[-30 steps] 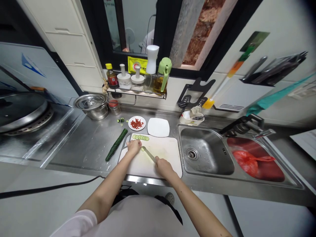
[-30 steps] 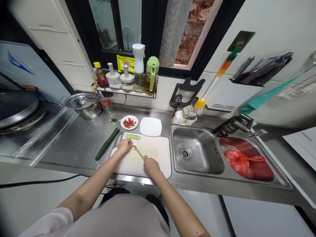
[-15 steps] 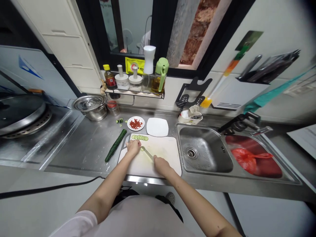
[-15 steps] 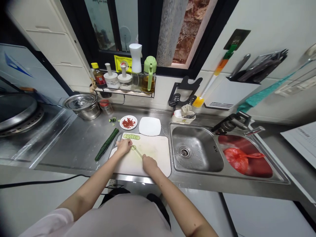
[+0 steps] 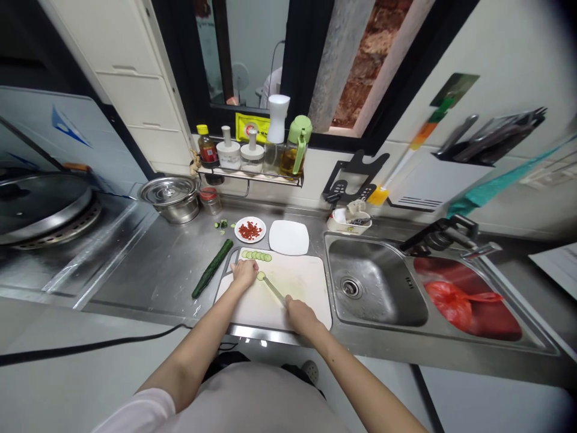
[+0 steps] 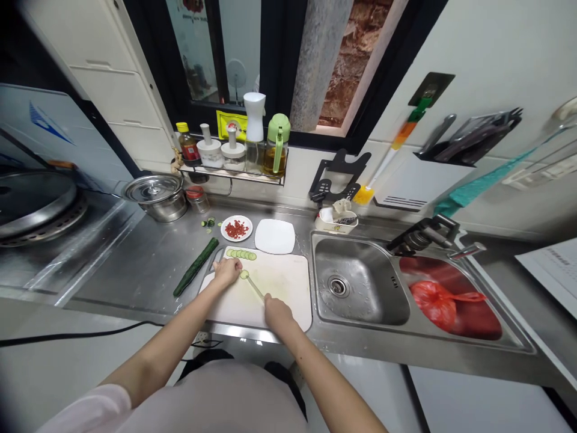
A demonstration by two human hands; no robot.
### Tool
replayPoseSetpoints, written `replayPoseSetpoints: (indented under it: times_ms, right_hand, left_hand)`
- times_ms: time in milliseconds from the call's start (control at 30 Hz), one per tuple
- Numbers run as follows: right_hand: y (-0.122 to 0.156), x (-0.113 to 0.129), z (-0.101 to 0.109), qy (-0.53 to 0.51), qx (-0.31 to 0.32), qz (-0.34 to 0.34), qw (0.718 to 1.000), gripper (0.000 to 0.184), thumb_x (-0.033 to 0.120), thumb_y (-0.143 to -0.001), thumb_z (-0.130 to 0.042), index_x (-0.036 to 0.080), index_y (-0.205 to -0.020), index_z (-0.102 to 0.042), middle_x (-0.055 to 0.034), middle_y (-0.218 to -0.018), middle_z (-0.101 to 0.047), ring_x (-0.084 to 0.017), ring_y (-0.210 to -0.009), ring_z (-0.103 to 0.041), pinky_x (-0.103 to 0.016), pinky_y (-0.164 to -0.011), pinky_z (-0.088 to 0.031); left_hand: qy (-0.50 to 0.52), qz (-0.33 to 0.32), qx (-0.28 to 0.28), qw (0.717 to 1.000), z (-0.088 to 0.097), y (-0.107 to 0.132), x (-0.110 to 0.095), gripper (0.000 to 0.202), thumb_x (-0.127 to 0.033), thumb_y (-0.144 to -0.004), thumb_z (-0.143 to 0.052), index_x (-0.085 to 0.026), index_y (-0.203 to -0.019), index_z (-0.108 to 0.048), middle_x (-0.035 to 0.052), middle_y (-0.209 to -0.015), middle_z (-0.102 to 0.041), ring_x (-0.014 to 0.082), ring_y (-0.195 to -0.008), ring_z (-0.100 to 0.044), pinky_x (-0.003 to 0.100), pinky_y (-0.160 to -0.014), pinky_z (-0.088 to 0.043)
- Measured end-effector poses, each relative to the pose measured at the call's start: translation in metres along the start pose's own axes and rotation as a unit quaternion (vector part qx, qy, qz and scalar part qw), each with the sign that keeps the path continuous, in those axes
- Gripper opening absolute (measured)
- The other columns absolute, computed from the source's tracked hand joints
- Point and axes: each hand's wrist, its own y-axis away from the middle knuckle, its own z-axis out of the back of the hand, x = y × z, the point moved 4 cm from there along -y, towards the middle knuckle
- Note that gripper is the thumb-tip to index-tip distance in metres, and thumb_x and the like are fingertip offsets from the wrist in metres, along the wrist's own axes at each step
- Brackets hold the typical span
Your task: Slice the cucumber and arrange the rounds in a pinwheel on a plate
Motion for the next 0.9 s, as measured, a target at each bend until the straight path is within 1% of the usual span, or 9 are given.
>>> replayPoseSetpoints:
  times_ms: [167, 333, 533, 700, 900]
  right_hand:
    - [-0.009, 0.006, 0.004, -0.007, -0.003, 0.004, 1.0, 0.036, 0.003, -0.089, -0.033, 0.011, -0.121, -0.049, -0.0191, -0.105, -0.067, -0.025, -0.099, -0.066, -0.031, -0.075, -0.046]
    - [-0.011, 0.007, 0.009, -0.014, 0.0, 0.003, 1.0, 0.034, 0.004, -0.089, -0.035, 0.011, -0.119, -0.05, -0.0196, -0.104, -0.067, -0.026, -0.098, -0.066, -0.033, -0.075, -0.047]
    - [-0.015, 0.009, 0.01, -0.013, -0.001, 0.005, 1.0, 0.033, 0.005, -0.09, -0.035, 0.012, -0.118, -0.051, -0.0204, -0.106, -0.067, -0.027, -0.098, -0.066, -0.032, -0.075, -0.046]
    - [-0.018, 0.013, 0.01, -0.009, -0.001, 0.009, 1.0, 0.034, 0.005, -0.089, -0.035, 0.011, -0.119, -0.05, -0.0211, -0.106, -0.066, -0.028, -0.099, -0.066, -0.033, -0.075, -0.046]
    - [-0.019, 0.009, 0.012, -0.007, -0.003, 0.01, 1.0, 0.035, 0.004, -0.089, -0.033, 0.012, -0.12, -0.05, -0.0214, -0.106, -0.066, -0.027, -0.098, -0.066, -0.033, -0.074, -0.046]
  left_hand:
    - [0.006, 0.006, -0.003, 1.0, 0.0, -0.001, 0.0, 0.015, -0.019, -0.079, -0.056, -0.024, -0.084, -0.07, 0.0059, -0.095, -0.072, 0.0282, -0.111, -0.054, 0.045, -0.094, -0.031]
    - [0.019, 0.014, 0.005, 1.0, 0.0, 0.001, 0.002, 0.016, -0.02, -0.08, -0.057, -0.026, -0.086, -0.071, 0.0047, -0.094, -0.072, 0.0277, -0.113, -0.053, 0.044, -0.096, -0.03]
    - [0.014, -0.013, -0.003, 1.0, -0.005, 0.008, 0.003, 0.021, -0.019, -0.074, -0.062, -0.028, -0.09, -0.072, 0.0033, -0.107, -0.07, 0.0267, -0.114, -0.052, 0.042, -0.095, -0.032]
    - [0.017, -0.004, 0.0, 1.0, -0.005, 0.007, 0.003, 0.021, -0.02, -0.074, -0.063, -0.029, -0.091, -0.072, 0.0025, -0.106, -0.07, 0.0266, -0.115, -0.051, 0.041, -0.095, -0.032]
    - [0.02, -0.008, 0.018, 1.0, -0.003, 0.005, 0.003, 0.023, -0.018, -0.073, -0.064, -0.029, -0.092, -0.072, 0.0021, -0.103, -0.07, 0.0263, -0.116, -0.051, 0.041, -0.096, -0.03]
